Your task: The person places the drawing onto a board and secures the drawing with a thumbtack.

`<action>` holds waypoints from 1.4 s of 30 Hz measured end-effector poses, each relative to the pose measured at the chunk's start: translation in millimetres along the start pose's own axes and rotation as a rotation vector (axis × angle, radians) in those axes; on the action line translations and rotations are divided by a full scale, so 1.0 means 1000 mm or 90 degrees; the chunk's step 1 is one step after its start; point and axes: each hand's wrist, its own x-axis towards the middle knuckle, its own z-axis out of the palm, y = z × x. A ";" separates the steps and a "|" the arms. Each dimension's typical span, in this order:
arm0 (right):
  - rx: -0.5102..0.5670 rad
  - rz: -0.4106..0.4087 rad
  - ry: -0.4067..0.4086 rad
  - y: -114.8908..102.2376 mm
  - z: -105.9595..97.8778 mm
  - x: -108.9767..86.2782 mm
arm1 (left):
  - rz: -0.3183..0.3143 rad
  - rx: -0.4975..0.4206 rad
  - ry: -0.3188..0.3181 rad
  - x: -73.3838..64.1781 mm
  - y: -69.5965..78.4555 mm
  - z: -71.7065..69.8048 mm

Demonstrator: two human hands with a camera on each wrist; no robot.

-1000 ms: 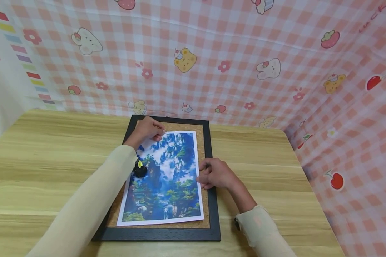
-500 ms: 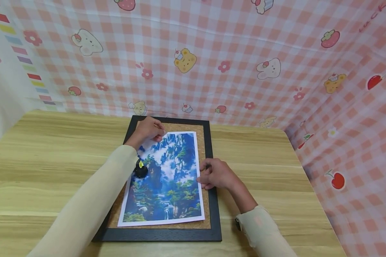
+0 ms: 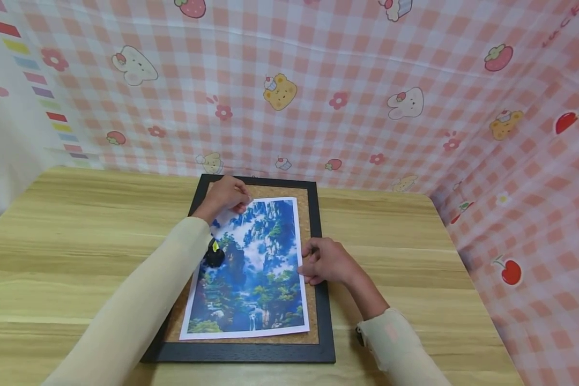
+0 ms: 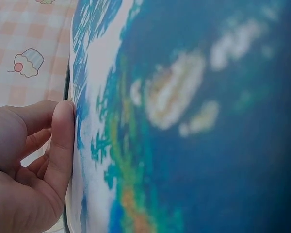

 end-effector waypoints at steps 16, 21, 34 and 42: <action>-0.072 -0.028 0.020 -0.007 0.005 -0.002 | 0.041 0.090 0.007 -0.008 0.002 -0.002; -0.098 -0.043 0.061 -0.008 0.008 -0.002 | 0.004 0.031 -0.038 -0.007 -0.002 -0.006; -0.130 -0.095 0.188 -0.017 0.005 0.008 | 0.054 0.149 -0.111 -0.018 0.005 -0.005; -0.141 -0.118 0.242 -0.025 0.000 0.011 | 0.150 0.342 -0.116 -0.036 0.017 0.002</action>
